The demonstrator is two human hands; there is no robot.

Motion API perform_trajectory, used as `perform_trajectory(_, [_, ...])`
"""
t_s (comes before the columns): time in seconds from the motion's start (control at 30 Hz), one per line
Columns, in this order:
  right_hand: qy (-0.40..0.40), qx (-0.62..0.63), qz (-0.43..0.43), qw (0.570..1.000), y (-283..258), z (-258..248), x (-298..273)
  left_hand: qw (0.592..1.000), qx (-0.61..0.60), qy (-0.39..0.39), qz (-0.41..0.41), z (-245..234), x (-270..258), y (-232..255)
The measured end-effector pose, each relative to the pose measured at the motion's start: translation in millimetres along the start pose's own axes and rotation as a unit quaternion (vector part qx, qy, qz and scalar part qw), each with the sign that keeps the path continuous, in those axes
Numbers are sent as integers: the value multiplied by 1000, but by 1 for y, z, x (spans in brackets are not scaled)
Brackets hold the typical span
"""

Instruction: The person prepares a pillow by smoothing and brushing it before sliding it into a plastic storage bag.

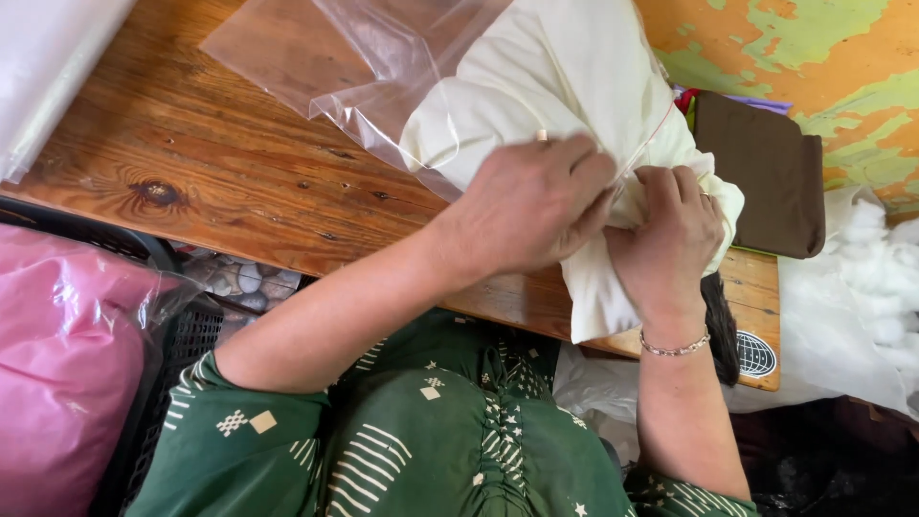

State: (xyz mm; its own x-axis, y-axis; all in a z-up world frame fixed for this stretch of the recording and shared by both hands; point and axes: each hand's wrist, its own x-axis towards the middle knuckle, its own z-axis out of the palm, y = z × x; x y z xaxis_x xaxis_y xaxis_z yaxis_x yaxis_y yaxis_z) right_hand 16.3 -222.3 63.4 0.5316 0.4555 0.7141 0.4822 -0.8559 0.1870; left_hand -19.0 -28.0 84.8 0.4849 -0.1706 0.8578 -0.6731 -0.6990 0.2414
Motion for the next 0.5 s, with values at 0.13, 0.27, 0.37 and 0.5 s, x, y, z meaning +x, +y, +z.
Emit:
perform_trajectory(0.13, [-25,25,-56,998,-15,-29,0,990,131,21,41,-1,34,-30])
perform_trajectory(0.27, [37,129,-62,989,-26,-46,-7,981,105,-156,-55,51,39,-43])
perform_trajectory(0.37, [87,159,-59,982,-24,-61,-17,971,87,-211,-75,59,51,-19])
perform_trajectory(0.5, [46,118,-22,992,-20,-86,-29,991,82,-85,-56,66,54,22])
